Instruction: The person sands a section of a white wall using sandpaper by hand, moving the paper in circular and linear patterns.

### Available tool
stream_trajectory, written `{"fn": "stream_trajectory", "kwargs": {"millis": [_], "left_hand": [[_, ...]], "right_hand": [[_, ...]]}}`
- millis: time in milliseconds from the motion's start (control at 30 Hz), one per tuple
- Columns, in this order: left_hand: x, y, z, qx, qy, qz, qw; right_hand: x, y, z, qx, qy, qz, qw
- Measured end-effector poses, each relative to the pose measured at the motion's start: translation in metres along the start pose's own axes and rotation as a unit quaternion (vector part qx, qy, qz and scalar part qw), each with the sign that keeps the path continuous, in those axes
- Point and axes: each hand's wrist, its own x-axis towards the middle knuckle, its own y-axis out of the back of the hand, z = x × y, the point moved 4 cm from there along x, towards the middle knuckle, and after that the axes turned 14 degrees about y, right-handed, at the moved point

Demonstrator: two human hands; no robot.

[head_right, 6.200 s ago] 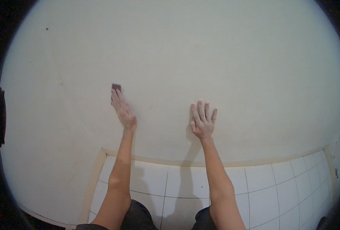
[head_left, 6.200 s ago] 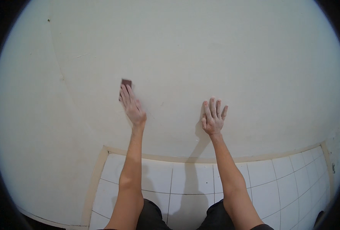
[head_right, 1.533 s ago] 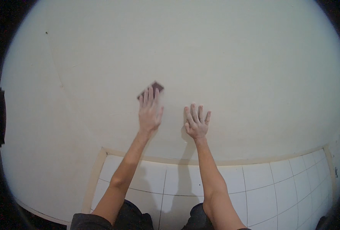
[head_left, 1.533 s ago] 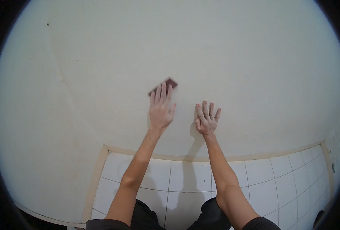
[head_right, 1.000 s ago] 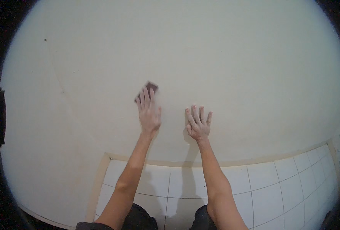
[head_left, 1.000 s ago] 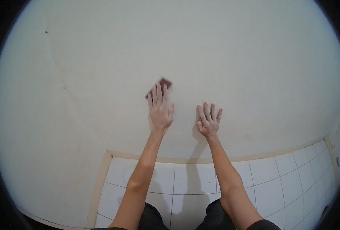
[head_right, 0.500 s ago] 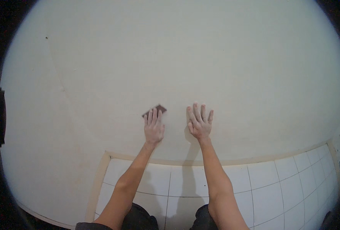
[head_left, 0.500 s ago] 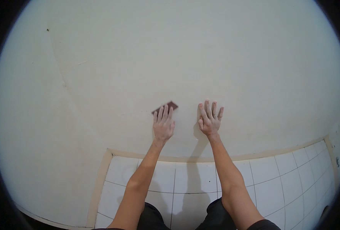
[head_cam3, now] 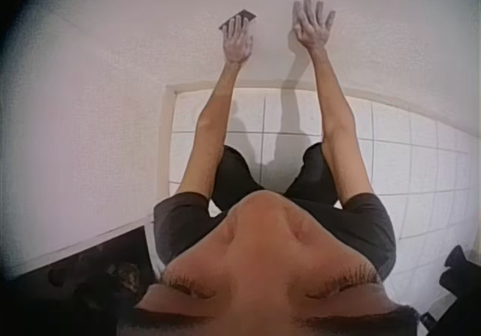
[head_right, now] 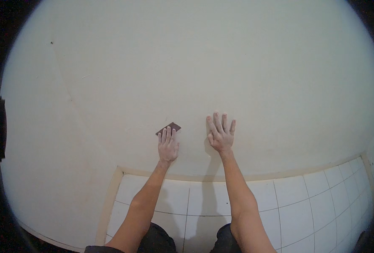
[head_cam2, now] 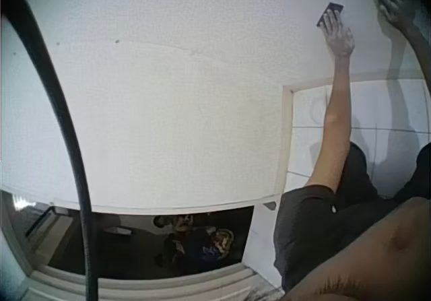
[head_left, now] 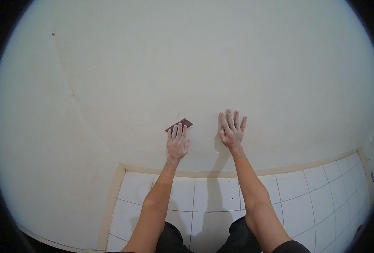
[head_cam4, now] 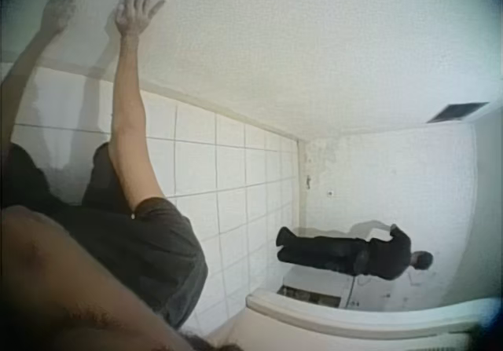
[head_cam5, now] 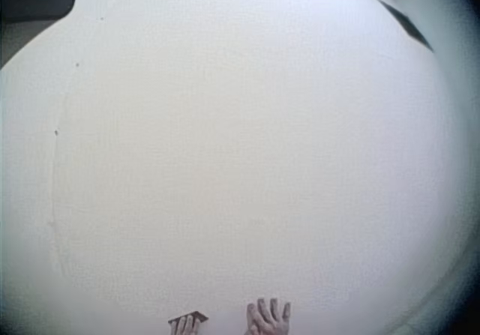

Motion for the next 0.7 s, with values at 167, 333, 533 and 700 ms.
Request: {"fn": "stream_trajectory", "kwargs": {"millis": [167, 333, 533, 700], "left_hand": [[0.107, 0.057, 0.069, -0.033, 0.035, 0.002, 0.999], [0.15, 0.097, 0.084, -0.074, 0.066, 0.057, 0.993], [-0.025, -0.017, 0.027, -0.033, -0.006, -0.097, 0.995], [0.047, 0.01, 0.066, -0.027, 0.029, -0.009, 0.999]], "right_hand": [[-0.011, 0.003, 0.006, -0.007, 0.0, 0.012, 1.0], [-0.005, 0.001, 0.001, -0.001, 0.005, 0.021, 1.0], [0.002, -0.003, -0.009, 0.01, 0.003, -0.005, 1.0], [-0.008, 0.001, -0.003, -0.003, -0.006, 0.015, 1.0]]}}
